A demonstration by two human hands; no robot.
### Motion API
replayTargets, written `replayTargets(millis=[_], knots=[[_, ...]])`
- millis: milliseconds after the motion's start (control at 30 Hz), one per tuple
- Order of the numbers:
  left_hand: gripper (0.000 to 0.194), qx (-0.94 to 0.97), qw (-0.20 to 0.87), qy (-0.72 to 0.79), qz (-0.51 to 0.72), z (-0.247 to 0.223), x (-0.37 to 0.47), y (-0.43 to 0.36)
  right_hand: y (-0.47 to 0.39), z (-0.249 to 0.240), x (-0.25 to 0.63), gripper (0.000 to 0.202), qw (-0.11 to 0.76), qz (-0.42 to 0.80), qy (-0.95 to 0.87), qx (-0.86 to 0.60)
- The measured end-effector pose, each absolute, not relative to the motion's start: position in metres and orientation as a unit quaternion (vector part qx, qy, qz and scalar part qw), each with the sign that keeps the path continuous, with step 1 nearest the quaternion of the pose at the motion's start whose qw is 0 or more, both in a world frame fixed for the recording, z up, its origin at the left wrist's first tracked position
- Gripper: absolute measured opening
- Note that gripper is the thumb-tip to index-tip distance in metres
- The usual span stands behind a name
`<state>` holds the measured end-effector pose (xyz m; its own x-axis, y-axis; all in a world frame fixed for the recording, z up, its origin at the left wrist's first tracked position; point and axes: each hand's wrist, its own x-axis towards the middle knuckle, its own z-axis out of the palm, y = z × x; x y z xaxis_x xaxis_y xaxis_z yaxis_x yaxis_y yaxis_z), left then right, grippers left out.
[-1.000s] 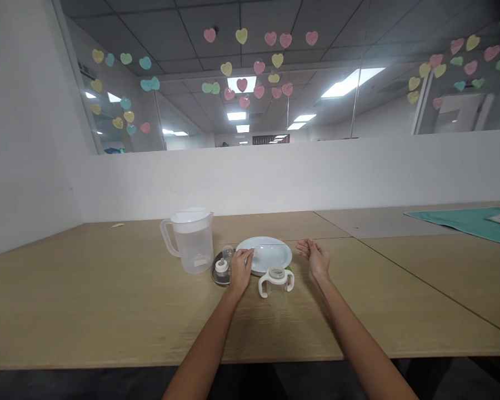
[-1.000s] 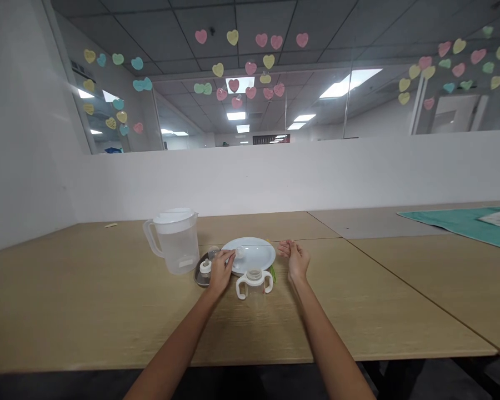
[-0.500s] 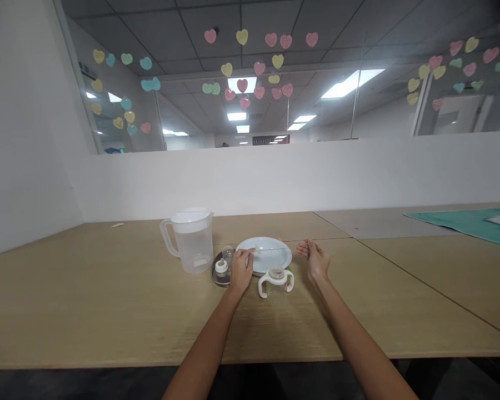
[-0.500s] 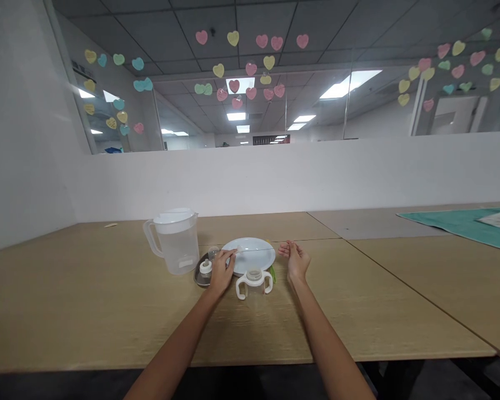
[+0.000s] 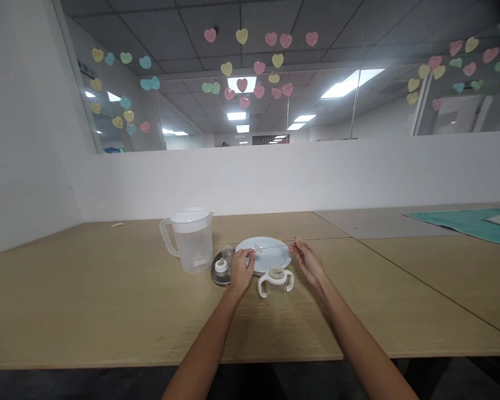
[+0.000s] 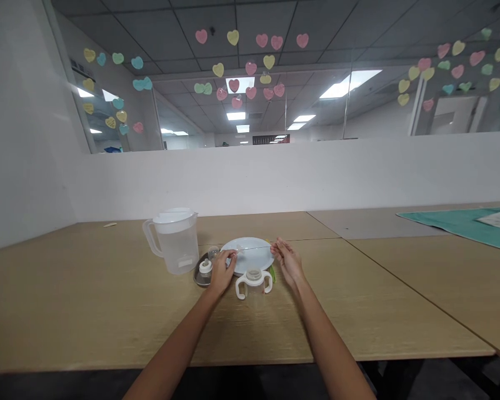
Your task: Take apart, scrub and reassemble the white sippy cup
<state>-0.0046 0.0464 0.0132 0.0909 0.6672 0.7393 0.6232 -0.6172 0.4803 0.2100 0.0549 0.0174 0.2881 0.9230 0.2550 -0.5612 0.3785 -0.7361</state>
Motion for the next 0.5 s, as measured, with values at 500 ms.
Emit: replayTargets(millis=[500], knots=[[0.016, 0.748, 0.061, 0.424, 0.507, 0.0179, -0.0032, 0.0423, 0.0522, 0.0161, 0.2016, 0.032, 0.709, 0.512, -0.395, -0.284]])
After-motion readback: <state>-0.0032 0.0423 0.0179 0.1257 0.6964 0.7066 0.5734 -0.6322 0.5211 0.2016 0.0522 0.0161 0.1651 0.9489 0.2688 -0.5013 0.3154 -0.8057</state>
